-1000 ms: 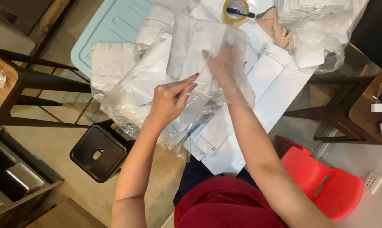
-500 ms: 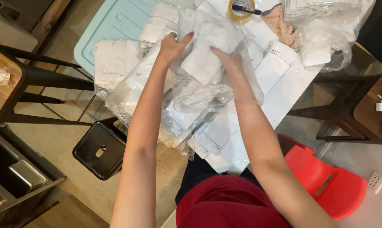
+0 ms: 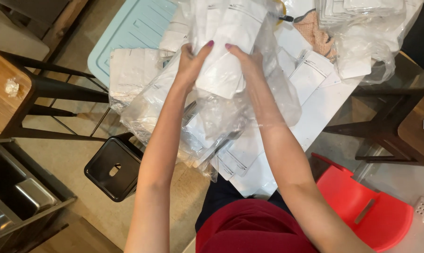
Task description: The person repeatedly picks up stacks of white paper documents from a table, fans them out, and places them back down. The person also moves plastic-wrapped bundles aside to access more papers.
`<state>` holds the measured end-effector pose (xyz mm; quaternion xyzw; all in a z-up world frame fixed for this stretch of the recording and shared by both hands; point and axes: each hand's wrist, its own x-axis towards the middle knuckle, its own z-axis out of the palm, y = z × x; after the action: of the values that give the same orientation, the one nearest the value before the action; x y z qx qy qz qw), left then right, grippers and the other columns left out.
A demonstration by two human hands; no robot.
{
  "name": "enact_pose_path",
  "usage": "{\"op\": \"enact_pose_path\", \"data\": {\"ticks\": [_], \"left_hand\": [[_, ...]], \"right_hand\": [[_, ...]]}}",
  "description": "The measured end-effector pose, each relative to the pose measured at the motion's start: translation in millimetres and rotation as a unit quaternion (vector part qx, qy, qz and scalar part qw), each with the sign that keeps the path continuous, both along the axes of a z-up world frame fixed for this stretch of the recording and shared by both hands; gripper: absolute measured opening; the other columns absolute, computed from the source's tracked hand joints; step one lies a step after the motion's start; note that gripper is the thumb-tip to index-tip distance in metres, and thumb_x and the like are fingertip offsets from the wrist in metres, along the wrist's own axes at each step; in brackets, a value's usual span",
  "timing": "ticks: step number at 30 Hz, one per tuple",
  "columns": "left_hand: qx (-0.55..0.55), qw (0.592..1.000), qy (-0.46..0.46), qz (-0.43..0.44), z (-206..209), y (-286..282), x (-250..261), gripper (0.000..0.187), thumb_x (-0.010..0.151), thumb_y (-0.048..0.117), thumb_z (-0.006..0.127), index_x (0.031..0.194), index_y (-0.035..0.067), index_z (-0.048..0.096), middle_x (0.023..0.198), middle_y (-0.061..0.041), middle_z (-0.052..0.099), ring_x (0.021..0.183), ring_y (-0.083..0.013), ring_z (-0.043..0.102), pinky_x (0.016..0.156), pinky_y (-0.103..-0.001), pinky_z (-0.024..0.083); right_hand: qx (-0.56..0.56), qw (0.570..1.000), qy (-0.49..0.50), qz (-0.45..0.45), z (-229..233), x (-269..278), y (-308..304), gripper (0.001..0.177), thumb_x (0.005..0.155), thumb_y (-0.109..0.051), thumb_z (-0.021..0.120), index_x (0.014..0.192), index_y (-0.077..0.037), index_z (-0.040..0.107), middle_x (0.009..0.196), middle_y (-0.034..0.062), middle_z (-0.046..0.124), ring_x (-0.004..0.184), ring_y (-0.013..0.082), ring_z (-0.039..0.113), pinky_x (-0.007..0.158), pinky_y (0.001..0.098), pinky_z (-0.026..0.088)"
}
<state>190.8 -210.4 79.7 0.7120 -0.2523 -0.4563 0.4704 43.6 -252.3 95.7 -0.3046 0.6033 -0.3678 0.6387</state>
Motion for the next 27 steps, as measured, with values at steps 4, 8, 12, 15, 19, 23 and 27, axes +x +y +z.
{"op": "enact_pose_path", "data": {"ticks": [4, 8, 12, 15, 19, 23, 27], "left_hand": [[-0.038, 0.978, 0.199, 0.057, 42.0, 29.5, -12.5, 0.107, 0.055, 0.042, 0.078, 0.142, -0.002, 0.034, 0.131, -0.018, 0.062, 0.115, -0.0263, 0.066, 0.095, -0.036, 0.055], [-0.1, 0.992, 0.06, -0.038, 6.7, 38.7, -4.7, 0.082, 0.086, 0.056, 0.05, 0.15, 0.004, 0.039, 0.158, -0.014, 0.037, 0.147, -0.0222, 0.033, 0.121, -0.035, 0.026], [-0.095, 0.994, 0.049, 0.033, 11.3, 55.5, -19.9, 0.095, 0.086, 0.068, 0.025, 0.153, 0.0, 0.03, 0.16, -0.016, 0.031, 0.15, -0.0232, 0.026, 0.122, -0.035, 0.02], [-0.188, 0.968, -0.165, 0.017, -16.6, 68.2, -25.6, 0.051, 0.106, 0.04, 0.044, 0.075, 0.005, 0.063, 0.072, -0.007, 0.053, 0.075, -0.0204, 0.049, 0.068, -0.036, 0.044], [-0.249, 0.917, -0.302, -0.077, 9.8, 80.5, -52.7, 0.054, 0.109, 0.029, 0.043, 0.062, 0.006, 0.054, 0.07, -0.011, 0.047, 0.063, -0.0236, 0.05, 0.063, -0.033, 0.044], [-0.241, 0.937, -0.231, -0.108, 25.3, 74.7, -68.5, 0.056, 0.11, 0.033, 0.036, 0.069, 0.004, 0.058, 0.074, -0.015, 0.053, 0.072, -0.0236, 0.054, 0.073, -0.038, 0.047], [-0.131, 0.984, -0.12, -0.01, 44.4, 34.9, -63.8, 0.048, 0.101, 0.051, 0.037, 0.063, 0.021, 0.032, 0.056, 0.005, 0.034, 0.053, -0.0081, 0.037, 0.05, -0.03, 0.032]], "right_hand": [[-0.019, 0.995, 0.027, 0.096, 17.6, -9.8, 12.1, 0.091, 0.057, -0.044, 0.08, 0.137, -0.005, 0.059, 0.128, 0.0098, 0.072, 0.117, 0.0245, 0.07, 0.097, 0.0334, 0.058], [-0.066, 0.986, 0.019, 0.153, 18.7, -20.3, 20.7, 0.096, 0.06, -0.044, 0.078, 0.145, -0.01, 0.05, 0.135, 0.0081, 0.069, 0.125, 0.0238, 0.067, 0.105, 0.0334, 0.054], [-0.018, 0.985, -0.09, 0.147, -20.8, -45.1, 27.5, 0.067, 0.066, -0.032, 0.079, 0.126, -0.005, 0.068, 0.114, 0.0088, 0.077, 0.102, 0.0203, 0.075, 0.088, 0.0315, 0.062], [0.026, 0.966, -0.189, 0.172, -70.5, -63.4, 35.6, 0.071, 0.076, -0.034, 0.091, 0.132, -0.002, 0.062, 0.115, 0.0149, 0.072, 0.106, 0.0273, 0.072, 0.098, 0.0449, 0.057], [0.108, 0.936, -0.302, 0.145, -114.5, -79.5, 44.4, 0.061, 0.079, -0.032, 0.082, 0.128, -0.001, 0.064, 0.115, 0.0165, 0.073, 0.1, 0.0301, 0.075, 0.095, 0.0499, 0.059], [0.131, 0.935, -0.293, 0.152, -140.6, -127.4, 47.7, 0.048, 0.076, -0.029, 0.076, 0.115, -0.001, 0.07, 0.104, 0.0177, 0.075, 0.089, 0.0329, 0.076, 0.088, 0.0517, 0.062], [-0.03, 0.982, -0.07, 0.174, -257.6, -171.5, 70.0, 0.021, 0.077, -0.024, 0.081, 0.096, -0.016, 0.076, 0.097, -0.006, 0.067, 0.098, 0.0082, 0.059, 0.098, 0.0229, 0.042]]}}
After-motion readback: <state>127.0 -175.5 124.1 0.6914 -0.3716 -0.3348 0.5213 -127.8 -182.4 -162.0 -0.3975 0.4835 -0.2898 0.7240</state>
